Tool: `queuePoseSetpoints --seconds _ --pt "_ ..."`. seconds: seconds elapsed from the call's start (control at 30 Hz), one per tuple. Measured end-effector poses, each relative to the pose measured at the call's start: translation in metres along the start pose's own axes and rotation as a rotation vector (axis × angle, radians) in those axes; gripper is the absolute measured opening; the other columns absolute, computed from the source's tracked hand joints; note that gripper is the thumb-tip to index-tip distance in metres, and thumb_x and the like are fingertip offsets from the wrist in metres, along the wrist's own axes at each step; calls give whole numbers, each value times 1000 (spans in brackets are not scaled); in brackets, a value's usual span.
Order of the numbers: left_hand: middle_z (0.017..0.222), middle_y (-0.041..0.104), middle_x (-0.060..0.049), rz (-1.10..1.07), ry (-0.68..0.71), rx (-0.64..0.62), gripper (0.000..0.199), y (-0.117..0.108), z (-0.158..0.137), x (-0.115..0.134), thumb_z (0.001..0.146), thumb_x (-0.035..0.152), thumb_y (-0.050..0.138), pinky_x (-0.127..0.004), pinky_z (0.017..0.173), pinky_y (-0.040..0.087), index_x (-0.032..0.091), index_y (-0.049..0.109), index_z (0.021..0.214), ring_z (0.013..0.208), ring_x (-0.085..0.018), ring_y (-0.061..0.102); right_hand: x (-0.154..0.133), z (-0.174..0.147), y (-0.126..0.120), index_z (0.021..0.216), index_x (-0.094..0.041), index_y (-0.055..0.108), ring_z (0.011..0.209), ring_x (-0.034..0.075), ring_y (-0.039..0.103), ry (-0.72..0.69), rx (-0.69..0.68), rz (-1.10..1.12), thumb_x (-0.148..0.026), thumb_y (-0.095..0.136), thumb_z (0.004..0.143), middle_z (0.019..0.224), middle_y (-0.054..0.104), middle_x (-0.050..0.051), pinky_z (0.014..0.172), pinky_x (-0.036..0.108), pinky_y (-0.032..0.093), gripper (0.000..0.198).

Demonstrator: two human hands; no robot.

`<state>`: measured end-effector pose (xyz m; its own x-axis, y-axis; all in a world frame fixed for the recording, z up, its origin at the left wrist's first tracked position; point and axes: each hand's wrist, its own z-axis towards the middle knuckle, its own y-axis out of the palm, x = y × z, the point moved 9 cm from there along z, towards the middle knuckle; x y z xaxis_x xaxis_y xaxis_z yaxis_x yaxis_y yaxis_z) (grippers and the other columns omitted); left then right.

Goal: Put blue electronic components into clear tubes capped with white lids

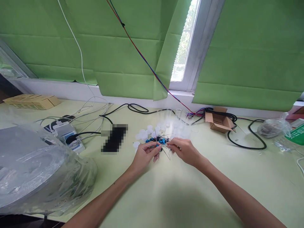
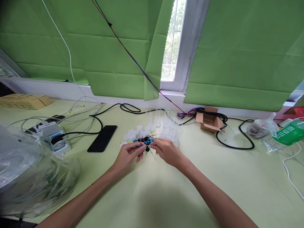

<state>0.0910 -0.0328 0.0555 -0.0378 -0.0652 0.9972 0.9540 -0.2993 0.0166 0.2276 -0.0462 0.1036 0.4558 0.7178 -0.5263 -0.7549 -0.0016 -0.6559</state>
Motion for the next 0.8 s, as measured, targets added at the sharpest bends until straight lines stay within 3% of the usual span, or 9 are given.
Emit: queuePoseSetpoints --seconds 0.37,0.8 --pt "56 55 2 38 34 -1 22 -1 1 -1 84 37 66 -26 53 39 15 69 84 46 -10 44 24 -4 14 69 -19 58 44 10 56 382 16 430 -40 58 90 59 61 -1 47 23 45 30" --pt "67 55 1 181 144 31 18 -2 -1 3 86 34 64 -23 49 41 16 70 86 47 -8 47 38 -12 33 62 -15 56 36 7 47 685 -13 775 -56 66 80 51 57 -1 36 21 31 46"
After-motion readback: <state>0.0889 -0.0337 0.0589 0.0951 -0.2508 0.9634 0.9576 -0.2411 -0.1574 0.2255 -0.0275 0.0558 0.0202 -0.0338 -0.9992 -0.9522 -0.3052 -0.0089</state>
